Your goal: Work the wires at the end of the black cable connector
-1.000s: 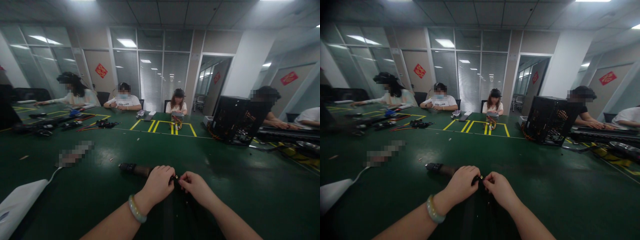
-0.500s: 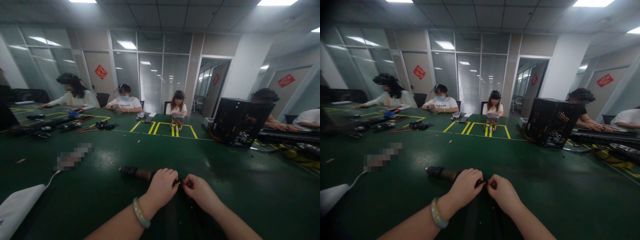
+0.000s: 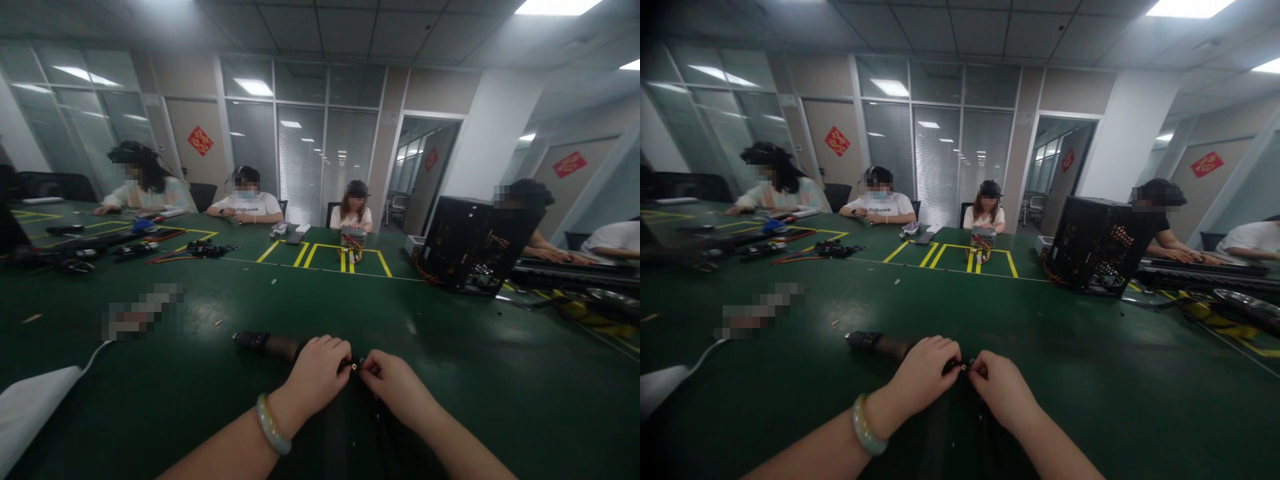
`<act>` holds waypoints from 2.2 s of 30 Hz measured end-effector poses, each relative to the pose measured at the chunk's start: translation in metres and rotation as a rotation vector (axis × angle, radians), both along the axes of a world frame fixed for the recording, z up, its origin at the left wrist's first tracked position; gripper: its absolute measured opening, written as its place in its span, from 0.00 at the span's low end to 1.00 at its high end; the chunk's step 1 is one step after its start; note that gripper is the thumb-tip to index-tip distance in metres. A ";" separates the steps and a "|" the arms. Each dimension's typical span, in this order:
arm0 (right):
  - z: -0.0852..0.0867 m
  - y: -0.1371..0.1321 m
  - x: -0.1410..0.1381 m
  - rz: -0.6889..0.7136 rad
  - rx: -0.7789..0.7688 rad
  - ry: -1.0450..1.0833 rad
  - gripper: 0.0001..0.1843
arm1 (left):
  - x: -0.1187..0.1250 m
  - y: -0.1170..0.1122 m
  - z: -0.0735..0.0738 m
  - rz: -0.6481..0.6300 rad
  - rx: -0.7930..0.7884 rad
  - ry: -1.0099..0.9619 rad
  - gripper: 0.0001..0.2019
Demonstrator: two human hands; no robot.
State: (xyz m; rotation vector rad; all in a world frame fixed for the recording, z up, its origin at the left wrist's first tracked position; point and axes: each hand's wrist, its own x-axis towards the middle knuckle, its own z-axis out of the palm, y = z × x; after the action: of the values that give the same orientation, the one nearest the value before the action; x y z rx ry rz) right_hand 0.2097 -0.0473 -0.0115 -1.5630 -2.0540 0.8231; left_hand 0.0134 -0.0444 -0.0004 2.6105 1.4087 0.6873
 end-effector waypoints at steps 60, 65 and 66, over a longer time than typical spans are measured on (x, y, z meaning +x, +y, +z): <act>0.005 -0.009 -0.012 0.003 0.062 -0.071 0.03 | -0.002 -0.007 0.000 0.023 -0.043 -0.020 0.05; 0.007 -0.010 -0.009 0.001 0.052 -0.065 0.04 | -0.002 -0.007 0.000 -0.006 -0.030 -0.039 0.06; 0.007 -0.010 -0.009 -0.007 0.065 -0.079 0.04 | -0.002 -0.008 0.000 -0.004 -0.021 -0.037 0.07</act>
State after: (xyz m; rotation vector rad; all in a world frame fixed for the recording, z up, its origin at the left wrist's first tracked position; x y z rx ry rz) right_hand 0.2002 -0.0577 -0.0044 -1.5894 -2.1072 0.6953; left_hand 0.0113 -0.0521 -0.0004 2.5702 1.3918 0.7124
